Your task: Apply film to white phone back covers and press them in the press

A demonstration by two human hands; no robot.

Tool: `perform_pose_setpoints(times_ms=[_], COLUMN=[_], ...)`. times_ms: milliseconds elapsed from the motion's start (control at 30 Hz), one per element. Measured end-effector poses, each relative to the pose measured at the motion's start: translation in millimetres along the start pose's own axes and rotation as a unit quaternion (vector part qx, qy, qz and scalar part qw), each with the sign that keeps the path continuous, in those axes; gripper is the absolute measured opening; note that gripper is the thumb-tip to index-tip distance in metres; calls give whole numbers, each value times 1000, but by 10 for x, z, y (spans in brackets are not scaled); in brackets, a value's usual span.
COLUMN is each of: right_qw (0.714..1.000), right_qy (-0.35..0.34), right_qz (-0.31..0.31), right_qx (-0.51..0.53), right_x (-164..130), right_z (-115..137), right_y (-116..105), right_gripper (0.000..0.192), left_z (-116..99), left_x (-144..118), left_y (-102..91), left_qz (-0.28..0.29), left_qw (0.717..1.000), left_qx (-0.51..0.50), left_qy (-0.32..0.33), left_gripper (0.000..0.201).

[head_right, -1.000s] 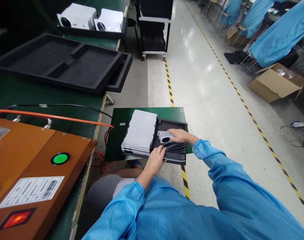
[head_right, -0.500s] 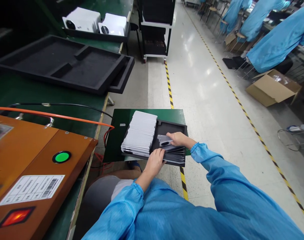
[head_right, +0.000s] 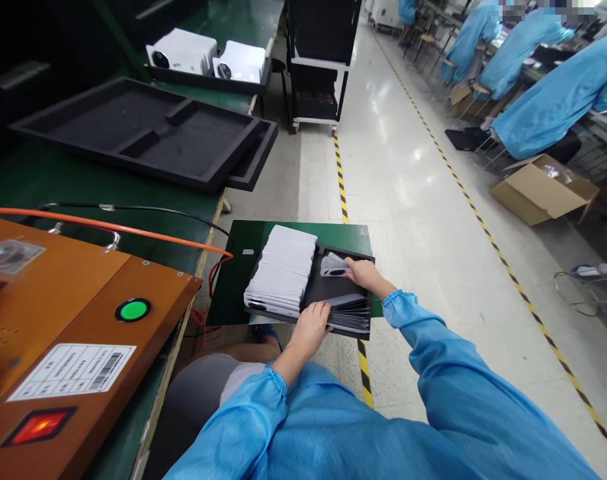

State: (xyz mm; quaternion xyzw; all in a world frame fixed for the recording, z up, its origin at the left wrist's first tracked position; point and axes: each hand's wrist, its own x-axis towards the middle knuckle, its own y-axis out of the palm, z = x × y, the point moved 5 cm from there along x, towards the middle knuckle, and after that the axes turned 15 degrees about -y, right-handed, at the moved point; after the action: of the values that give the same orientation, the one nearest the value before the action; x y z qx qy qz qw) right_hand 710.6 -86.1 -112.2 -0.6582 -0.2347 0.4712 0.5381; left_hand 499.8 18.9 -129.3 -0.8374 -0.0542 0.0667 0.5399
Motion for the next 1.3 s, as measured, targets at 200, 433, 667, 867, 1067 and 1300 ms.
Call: perform_pose_setpoints(times_ms=[200, 433, 667, 867, 1067, 1300], right_qw=[999, 998, 995, 994, 995, 991], right_qy=[36, 1, -18, -32, -28, -24], right_qz=[-24, -62, -99, -103, -101, -128], right_qx=[-6, 11, -3, -8, -6, -7], right_x=[130, 440, 413, 479, 649, 659], right_z=[-139, -184, -217, -103, -38, 70], right_y=[-59, -129, -211, -199, -244, -191], right_gripper=[39, 59, 92, 85, 69, 99], left_z=[2, 7, -2, -6, -10, -6], left_x=[9, 16, 21, 22, 18, 34], left_y=[4, 34, 22, 24, 10, 7], left_qz=[6, 15, 24, 28, 25, 28], left_qw=[1000, 1000, 1000, 1000, 1000, 999], left_qx=[9, 13, 10, 10, 17, 21], left_qy=[0, -5, -4, -5, -4, -9], left_gripper=[40, 40, 41, 42, 42, 41])
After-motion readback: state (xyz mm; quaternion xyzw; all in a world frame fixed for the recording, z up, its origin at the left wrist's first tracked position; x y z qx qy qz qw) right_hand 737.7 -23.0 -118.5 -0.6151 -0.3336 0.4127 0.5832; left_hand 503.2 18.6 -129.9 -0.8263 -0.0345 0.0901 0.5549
